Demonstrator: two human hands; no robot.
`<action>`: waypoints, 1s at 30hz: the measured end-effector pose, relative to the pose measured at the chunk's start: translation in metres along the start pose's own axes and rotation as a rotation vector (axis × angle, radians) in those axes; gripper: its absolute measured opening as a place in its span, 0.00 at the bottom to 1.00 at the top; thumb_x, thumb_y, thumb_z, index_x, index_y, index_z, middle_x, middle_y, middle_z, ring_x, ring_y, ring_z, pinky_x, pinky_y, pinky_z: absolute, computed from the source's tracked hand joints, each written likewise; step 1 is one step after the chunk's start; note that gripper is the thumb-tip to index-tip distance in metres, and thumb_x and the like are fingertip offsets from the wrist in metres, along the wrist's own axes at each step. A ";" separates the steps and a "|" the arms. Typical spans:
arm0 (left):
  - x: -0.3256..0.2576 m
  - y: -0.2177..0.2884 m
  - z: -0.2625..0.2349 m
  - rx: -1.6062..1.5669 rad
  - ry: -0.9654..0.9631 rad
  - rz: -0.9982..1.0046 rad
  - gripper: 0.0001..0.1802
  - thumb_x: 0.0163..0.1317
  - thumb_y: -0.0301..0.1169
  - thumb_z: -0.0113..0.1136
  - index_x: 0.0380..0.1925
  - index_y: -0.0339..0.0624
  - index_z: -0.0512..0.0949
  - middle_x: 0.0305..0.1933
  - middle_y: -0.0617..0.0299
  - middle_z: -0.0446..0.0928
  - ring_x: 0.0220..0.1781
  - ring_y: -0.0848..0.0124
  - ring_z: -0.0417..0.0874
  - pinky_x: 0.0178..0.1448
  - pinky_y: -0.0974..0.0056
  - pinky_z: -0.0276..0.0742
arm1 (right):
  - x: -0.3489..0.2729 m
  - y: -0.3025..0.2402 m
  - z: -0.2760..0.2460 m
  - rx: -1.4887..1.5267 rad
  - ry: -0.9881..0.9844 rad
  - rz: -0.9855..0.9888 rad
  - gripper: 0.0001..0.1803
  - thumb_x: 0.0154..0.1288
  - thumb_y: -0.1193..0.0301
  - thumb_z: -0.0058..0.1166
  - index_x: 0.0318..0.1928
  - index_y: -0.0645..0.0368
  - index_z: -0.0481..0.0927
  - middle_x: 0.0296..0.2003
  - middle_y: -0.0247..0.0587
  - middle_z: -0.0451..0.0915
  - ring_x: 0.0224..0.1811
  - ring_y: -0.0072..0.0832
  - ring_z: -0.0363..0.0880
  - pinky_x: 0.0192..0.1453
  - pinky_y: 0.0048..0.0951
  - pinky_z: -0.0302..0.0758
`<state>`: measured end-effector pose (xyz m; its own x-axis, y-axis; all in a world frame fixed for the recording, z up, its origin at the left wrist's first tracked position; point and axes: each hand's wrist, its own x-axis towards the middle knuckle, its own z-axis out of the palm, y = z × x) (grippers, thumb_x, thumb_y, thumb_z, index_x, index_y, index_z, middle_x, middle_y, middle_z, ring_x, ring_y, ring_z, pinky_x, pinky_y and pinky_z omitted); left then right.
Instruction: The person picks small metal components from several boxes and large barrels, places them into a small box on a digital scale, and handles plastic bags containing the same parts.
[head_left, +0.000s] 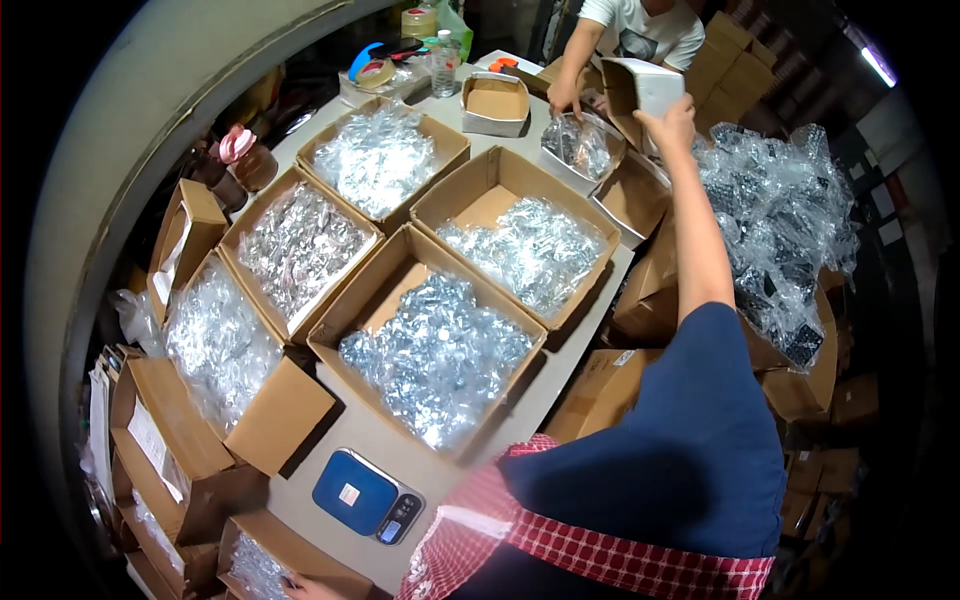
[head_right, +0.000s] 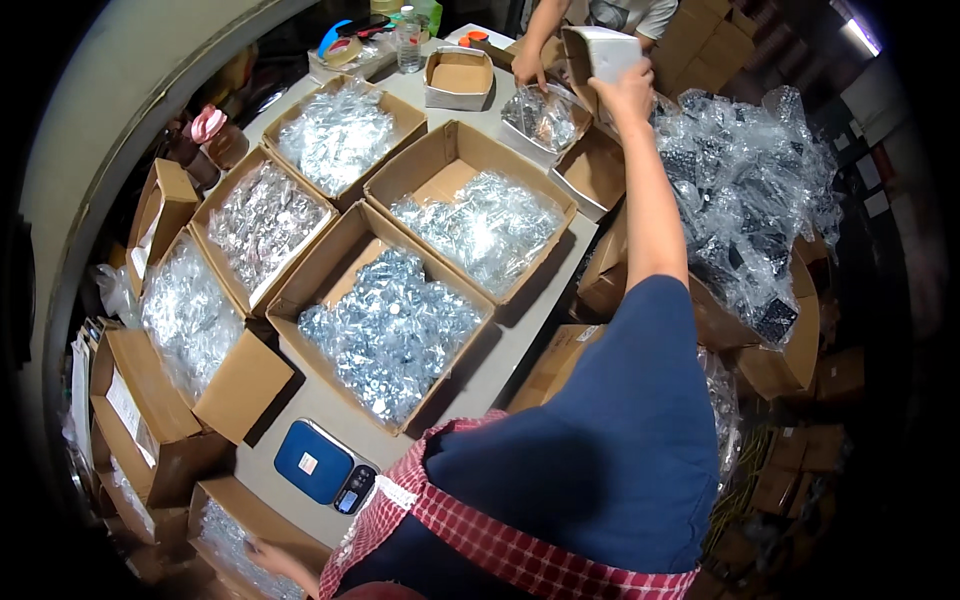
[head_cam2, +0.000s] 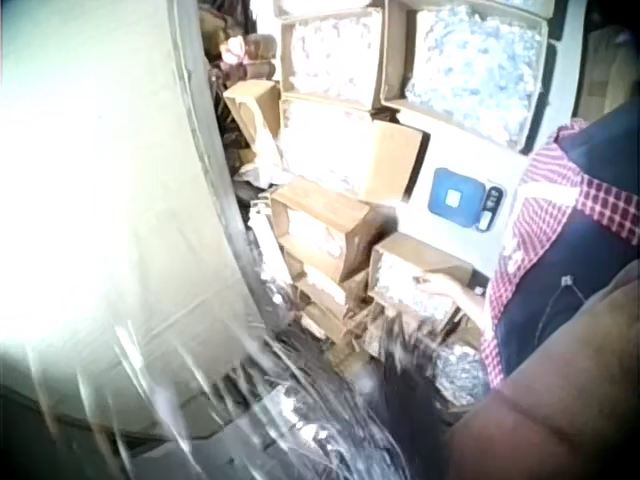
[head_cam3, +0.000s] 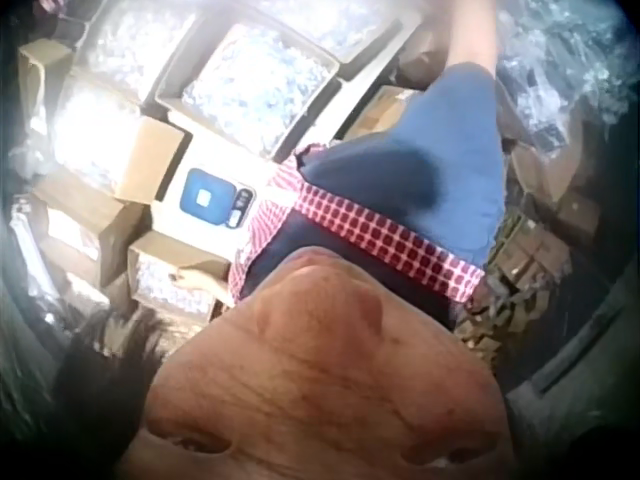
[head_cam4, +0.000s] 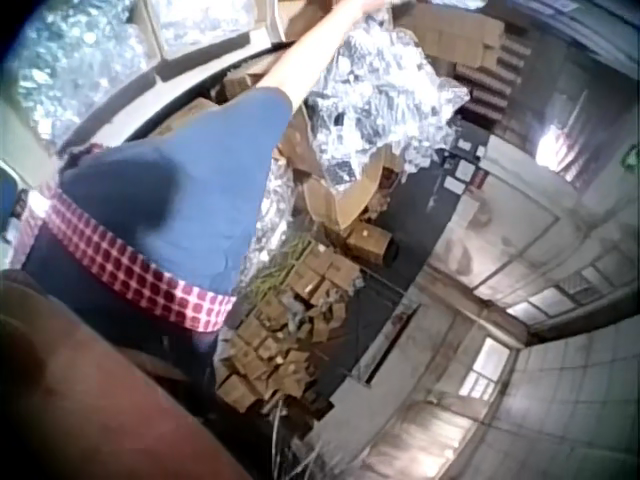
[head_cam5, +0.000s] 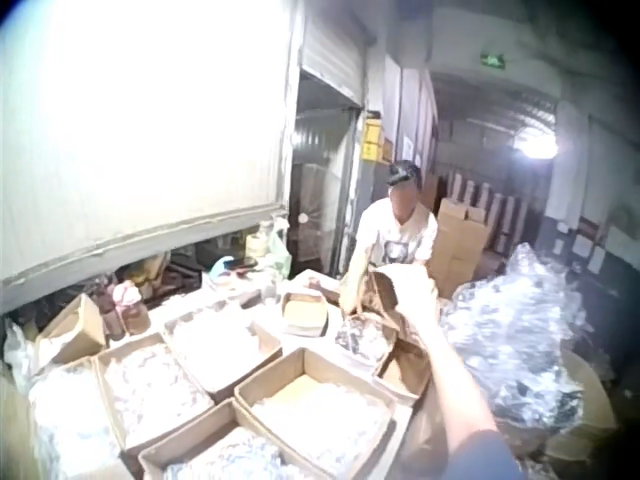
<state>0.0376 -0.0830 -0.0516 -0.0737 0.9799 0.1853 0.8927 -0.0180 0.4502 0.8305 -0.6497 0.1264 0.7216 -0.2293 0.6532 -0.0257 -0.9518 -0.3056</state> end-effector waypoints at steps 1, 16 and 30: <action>-0.002 0.002 -0.001 -0.018 -0.016 -0.003 0.25 0.73 0.41 0.43 0.61 0.33 0.67 0.60 0.43 0.71 0.59 0.50 0.75 0.60 0.56 0.72 | -0.003 -0.004 -0.009 0.031 0.028 0.089 0.55 0.37 0.50 0.74 0.57 0.70 0.56 0.52 0.70 0.70 0.52 0.60 0.74 0.56 0.47 0.74; -0.012 0.006 -0.005 -0.744 0.014 0.000 0.25 0.67 0.30 0.52 0.61 0.29 0.65 0.62 0.47 0.68 0.61 0.60 0.69 0.66 0.59 0.63 | -0.281 -0.224 -0.156 1.558 -1.387 0.249 0.38 0.56 0.61 0.53 0.67 0.57 0.60 0.59 0.40 0.69 0.61 0.30 0.68 0.65 0.31 0.64; 0.066 -0.055 -0.133 -0.849 0.099 -0.002 0.25 0.66 0.29 0.55 0.60 0.30 0.63 0.61 0.45 0.68 0.61 0.59 0.71 0.65 0.59 0.65 | -0.499 -0.315 -0.124 0.974 -2.061 0.152 0.46 0.58 0.58 0.59 0.74 0.50 0.51 0.64 0.44 0.65 0.64 0.40 0.64 0.63 0.40 0.62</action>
<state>-0.0755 -0.0442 0.0525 -0.1484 0.9590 0.2413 0.2594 -0.1978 0.9453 0.3925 -0.2607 -0.0177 0.2643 0.7872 -0.5573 -0.3592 -0.4559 -0.8143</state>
